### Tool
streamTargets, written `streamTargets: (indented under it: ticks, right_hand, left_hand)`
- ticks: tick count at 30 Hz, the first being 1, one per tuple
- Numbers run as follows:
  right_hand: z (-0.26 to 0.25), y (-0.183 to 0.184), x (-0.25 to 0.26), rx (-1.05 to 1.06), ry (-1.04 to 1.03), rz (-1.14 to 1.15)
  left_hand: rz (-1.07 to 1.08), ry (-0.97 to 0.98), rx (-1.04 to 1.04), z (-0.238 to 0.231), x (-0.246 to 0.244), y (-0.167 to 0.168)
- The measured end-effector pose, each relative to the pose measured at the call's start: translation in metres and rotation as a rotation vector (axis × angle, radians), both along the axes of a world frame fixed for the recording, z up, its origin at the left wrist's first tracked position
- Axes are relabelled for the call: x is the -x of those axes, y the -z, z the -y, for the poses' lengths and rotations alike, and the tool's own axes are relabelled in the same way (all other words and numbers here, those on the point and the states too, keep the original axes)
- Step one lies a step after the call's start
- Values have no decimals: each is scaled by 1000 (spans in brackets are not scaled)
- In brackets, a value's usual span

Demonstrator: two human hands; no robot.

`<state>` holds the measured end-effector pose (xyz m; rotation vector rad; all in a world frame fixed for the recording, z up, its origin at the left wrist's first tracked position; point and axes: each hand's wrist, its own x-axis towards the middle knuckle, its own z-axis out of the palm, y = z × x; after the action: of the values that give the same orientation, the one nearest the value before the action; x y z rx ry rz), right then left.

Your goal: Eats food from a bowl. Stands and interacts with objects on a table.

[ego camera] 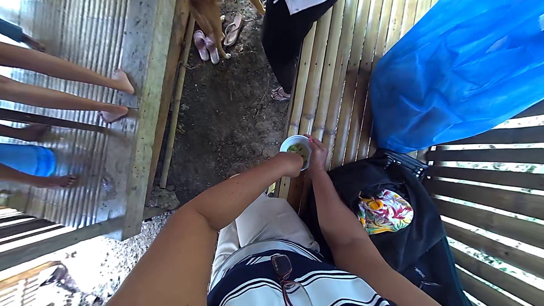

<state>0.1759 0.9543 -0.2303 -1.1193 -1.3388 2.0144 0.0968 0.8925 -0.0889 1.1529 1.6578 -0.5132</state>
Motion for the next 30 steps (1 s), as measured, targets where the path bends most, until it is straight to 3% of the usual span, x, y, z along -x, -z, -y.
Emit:
streamTargets:
  ticks: [4,13,30]
  right_hand:
    - [1,-3,1,15,8,-9]
    - [1,-2,1,29,25,-29]
    - [1,-1,2,15,27,-38]
  left_hand:
    - [43,-56,-62,8,14,12]
    - [63,-388,-149,8,39,24]
    - [143,-406,-124,11,26,36]
